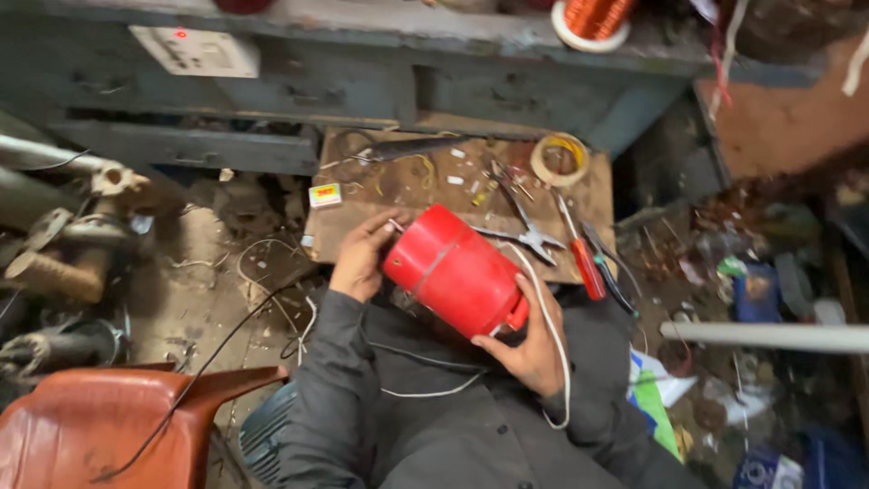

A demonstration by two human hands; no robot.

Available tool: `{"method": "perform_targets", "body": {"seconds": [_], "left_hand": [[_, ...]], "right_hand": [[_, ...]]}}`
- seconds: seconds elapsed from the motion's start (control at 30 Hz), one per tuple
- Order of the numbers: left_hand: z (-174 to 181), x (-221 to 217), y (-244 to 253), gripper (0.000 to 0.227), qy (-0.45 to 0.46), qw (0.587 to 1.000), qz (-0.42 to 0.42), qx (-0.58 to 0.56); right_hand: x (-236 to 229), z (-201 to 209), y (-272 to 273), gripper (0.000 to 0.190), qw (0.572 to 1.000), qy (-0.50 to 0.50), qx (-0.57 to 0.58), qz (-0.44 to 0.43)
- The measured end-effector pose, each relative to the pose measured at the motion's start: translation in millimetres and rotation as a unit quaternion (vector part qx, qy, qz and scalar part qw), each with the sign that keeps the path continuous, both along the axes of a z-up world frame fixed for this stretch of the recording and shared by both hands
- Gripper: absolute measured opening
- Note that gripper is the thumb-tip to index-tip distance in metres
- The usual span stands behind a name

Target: The person disassembles a red cylindrical electrical device, removes a sticker, and uses a screwdriver to loosen screws. They then attach an orange circular component to the device and secure it with screws.

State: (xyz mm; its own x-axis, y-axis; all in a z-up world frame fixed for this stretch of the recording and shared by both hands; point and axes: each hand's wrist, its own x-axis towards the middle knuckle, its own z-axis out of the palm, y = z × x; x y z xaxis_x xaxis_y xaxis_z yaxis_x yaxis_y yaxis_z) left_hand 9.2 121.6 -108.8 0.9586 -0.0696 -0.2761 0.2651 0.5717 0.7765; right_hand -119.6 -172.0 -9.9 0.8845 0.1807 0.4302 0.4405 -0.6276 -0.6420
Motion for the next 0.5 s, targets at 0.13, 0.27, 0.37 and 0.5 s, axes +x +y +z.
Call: {"method": "perform_targets", "body": {"seconds": [0.13,0.27,0.37,0.5], "left_hand": [[-3.1,4.7,-4.9,0.032,0.032,0.998,0.051,0.010],[6.7,3.6,-13.7,0.028,0.045,0.981,0.136,0.129],[13.5,0.6,-24.1,0.026,0.055,0.976,0.156,0.143],[15.3,1.6,-28.6,0.025,0.038,0.978,0.135,0.156]], "right_hand": [[2.8,1.3,-0.5,0.111,1.000,0.008,-0.003,-0.001],[10.2,0.8,-3.9,0.111,1.000,-0.003,0.002,0.025],[12.2,-3.2,-5.6,0.109,1.000,-0.002,0.005,0.028],[15.2,-4.7,-8.8,0.110,0.999,0.002,0.015,0.042]]}}
